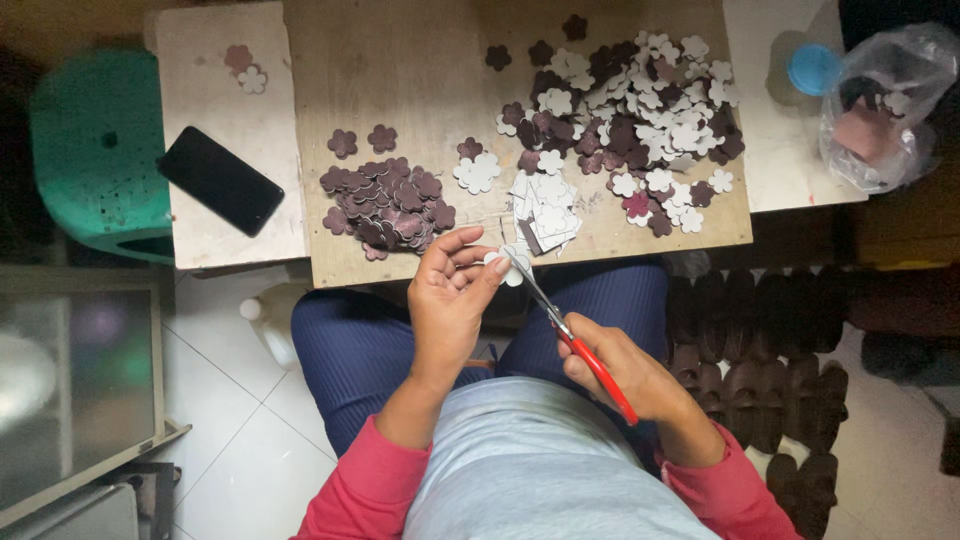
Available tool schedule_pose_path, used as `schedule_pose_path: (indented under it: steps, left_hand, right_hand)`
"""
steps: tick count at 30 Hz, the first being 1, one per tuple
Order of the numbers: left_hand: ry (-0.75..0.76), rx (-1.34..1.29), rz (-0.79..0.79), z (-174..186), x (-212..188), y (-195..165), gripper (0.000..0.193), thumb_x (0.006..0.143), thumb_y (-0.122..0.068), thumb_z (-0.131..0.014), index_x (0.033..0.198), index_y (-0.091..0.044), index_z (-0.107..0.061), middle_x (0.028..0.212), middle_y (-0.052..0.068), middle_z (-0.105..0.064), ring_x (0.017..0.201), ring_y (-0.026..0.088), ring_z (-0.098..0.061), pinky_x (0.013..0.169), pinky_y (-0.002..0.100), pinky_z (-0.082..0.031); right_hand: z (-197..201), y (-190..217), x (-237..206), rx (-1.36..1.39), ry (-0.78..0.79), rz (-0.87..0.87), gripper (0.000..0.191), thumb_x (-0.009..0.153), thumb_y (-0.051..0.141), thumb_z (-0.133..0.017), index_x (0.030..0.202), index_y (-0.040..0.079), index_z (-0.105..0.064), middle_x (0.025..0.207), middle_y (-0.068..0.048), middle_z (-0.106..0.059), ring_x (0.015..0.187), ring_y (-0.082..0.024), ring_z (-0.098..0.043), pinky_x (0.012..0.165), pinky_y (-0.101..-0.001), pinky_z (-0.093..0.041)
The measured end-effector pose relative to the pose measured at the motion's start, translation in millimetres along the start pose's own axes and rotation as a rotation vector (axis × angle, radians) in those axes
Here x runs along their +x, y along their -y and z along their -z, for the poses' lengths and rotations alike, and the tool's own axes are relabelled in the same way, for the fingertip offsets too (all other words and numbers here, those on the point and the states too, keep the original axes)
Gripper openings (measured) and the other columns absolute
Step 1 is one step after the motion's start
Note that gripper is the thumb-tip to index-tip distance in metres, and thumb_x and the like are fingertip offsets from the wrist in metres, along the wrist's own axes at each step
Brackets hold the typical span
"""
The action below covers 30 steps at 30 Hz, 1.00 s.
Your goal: The person sits on the floor and uses red-handled scissors to cut flower-shaped pieces from white and brown material. They hold the material in the left hand and cut along the outlines, placing finished pieces on the table.
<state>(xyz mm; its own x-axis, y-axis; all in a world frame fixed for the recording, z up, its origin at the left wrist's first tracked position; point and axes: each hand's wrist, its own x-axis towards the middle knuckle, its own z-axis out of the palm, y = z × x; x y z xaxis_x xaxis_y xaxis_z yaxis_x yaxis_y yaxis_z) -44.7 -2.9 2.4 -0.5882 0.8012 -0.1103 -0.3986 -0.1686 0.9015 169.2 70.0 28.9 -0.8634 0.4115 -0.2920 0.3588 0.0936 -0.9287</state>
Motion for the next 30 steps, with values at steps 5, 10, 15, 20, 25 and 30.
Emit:
schedule_pose_path:
  steps: [5,10,15,20,25,30]
  left_hand:
    - [0.011,-0.003,0.007,-3.9,-2.9,2.2,0.043,0.091,0.003,-0.076,0.130,0.003,-0.058,0.104,0.007,-0.067,0.089,0.009,-0.067,0.080,0.021,-0.056]
    - [0.046,-0.014,0.060,-6.1,-7.8,7.2,0.040,0.092,0.001,-0.075,0.129,0.003,-0.059,0.104,0.006,-0.066,0.088,0.007,-0.067,0.079,0.020,-0.056]
    - [0.073,-0.102,0.139,-12.2,-13.8,16.7,0.038,0.093,0.000,-0.074,0.128,0.004,-0.059,0.106,0.009,-0.067,0.084,0.009,-0.066,0.071,0.021,-0.053]
    - [0.101,-0.153,0.131,-24.5,-23.8,26.1,0.034,0.093,-0.001,-0.074,0.124,0.004,-0.059,0.109,0.012,-0.072,0.094,0.011,-0.070,0.085,0.025,-0.059]
    - [0.102,-0.128,0.134,-26.8,-24.6,25.4,0.030,0.094,-0.003,-0.074,0.120,0.003,-0.061,0.104,0.010,-0.073,0.091,0.010,-0.069,0.081,0.025,-0.058]
    - [0.081,-0.100,0.147,-30.3,-26.7,23.3,0.025,0.092,-0.005,-0.075,0.112,0.000,-0.062,0.097,0.007,-0.074,0.084,0.008,-0.069,0.075,0.024,-0.059]
  right_hand:
    - [-3.1,-1.2,2.5,0.128,0.050,0.069,0.051,0.101,0.052,-0.049,0.115,0.002,-0.051,0.072,-0.001,-0.049,0.059,-0.011,-0.047,0.054,-0.0290,-0.046]
    - [-5.6,-1.8,3.7,0.185,0.040,0.054,0.061,0.100,0.060,-0.045,0.119,0.002,-0.050,0.072,-0.001,-0.048,0.060,-0.012,-0.047,0.055,-0.0280,-0.046]
    - [-7.8,-1.4,5.0,0.187,-0.008,0.109,0.075,0.099,0.071,-0.040,0.124,0.000,-0.050,0.076,0.000,-0.047,0.065,-0.011,-0.049,0.057,-0.0266,-0.048]
    - [-15.7,0.3,7.7,0.152,-0.089,0.103,0.092,0.094,0.076,-0.039,0.144,-0.001,-0.040,0.074,0.000,-0.046,0.062,-0.011,-0.046,0.055,-0.0270,-0.048]
    - [-19.8,2.5,9.1,0.140,-0.142,0.089,0.094,0.092,0.079,-0.039,0.143,-0.001,-0.042,0.075,-0.002,-0.048,0.062,-0.012,-0.048,0.055,-0.0287,-0.047]
    - [-21.4,4.7,9.1,0.081,-0.181,0.099,0.091,0.093,0.078,-0.039,0.140,0.000,-0.043,0.075,-0.003,-0.050,0.060,-0.013,-0.050,0.055,-0.0292,-0.047]
